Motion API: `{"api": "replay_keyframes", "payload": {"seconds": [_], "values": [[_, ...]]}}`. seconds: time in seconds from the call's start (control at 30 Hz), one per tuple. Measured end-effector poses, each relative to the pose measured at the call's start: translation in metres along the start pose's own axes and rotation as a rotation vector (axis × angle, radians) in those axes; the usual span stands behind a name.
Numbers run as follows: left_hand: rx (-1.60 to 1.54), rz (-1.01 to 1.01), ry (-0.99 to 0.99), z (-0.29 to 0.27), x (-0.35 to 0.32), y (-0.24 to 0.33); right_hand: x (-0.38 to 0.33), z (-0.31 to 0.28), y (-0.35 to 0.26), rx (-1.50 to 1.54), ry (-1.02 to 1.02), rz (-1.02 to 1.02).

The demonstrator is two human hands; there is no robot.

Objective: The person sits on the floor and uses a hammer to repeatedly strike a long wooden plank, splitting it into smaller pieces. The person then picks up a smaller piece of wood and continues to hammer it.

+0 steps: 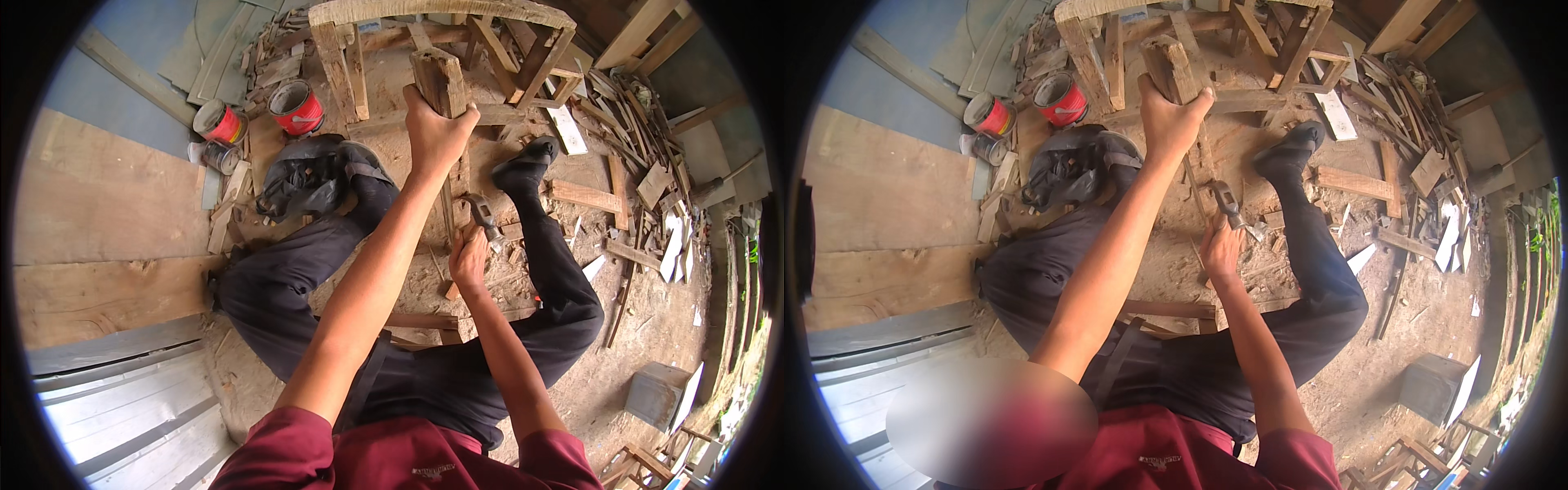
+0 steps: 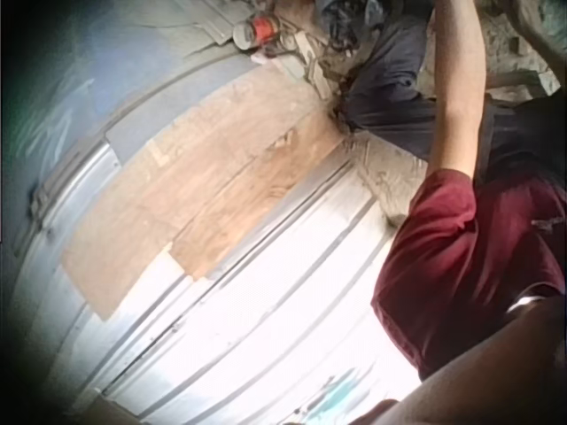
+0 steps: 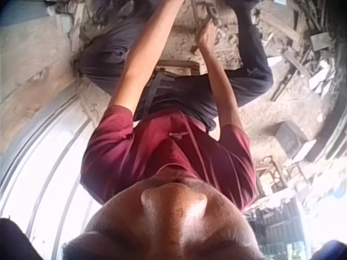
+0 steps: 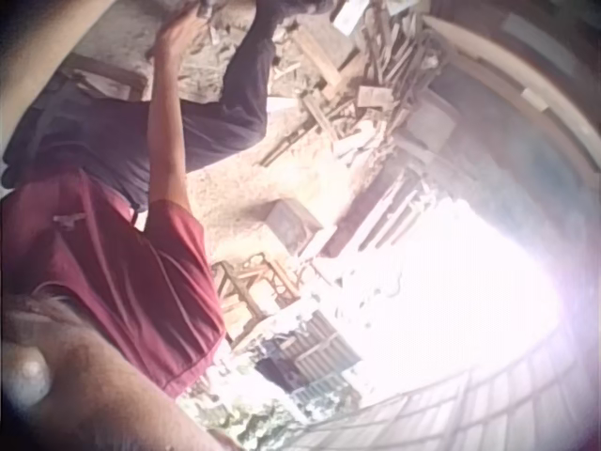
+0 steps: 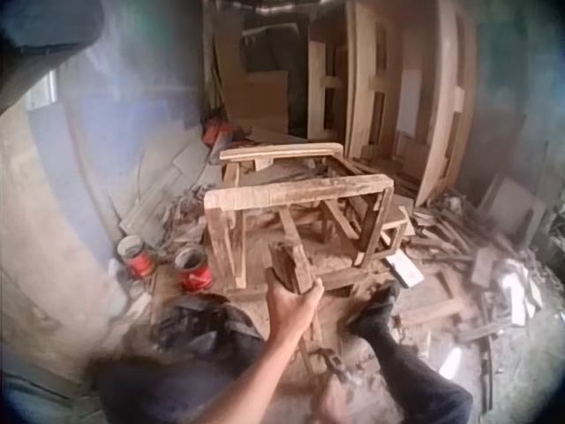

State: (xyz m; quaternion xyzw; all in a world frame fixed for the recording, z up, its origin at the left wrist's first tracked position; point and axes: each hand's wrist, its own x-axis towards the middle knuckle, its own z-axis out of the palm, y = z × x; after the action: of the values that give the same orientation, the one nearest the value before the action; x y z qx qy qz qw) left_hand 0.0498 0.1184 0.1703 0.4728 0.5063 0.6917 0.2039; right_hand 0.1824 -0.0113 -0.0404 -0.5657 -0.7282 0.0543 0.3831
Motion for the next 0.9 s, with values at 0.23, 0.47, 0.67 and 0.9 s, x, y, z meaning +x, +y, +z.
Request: {"api": "replay_keyframes", "payload": {"seconds": [0.23,0.47,0.67,0.9], "values": [[0.026,-0.055,0.010,0.000,0.018,-0.016,0.008,0.000,0.028,0.158,-0.144,0.049],[-0.026,-0.132,-0.042,0.000,0.017,-0.018,0.059,-0.110,-0.030,0.293,-0.368,0.095],[0.024,-0.054,-0.012,0.007,0.021,-0.022,0.037,-0.092,-0.007,0.160,-0.326,-0.002],[0.025,-0.108,-0.047,-0.003,0.031,-0.025,0.006,-0.026,0.009,0.161,-0.005,-0.197]]}}
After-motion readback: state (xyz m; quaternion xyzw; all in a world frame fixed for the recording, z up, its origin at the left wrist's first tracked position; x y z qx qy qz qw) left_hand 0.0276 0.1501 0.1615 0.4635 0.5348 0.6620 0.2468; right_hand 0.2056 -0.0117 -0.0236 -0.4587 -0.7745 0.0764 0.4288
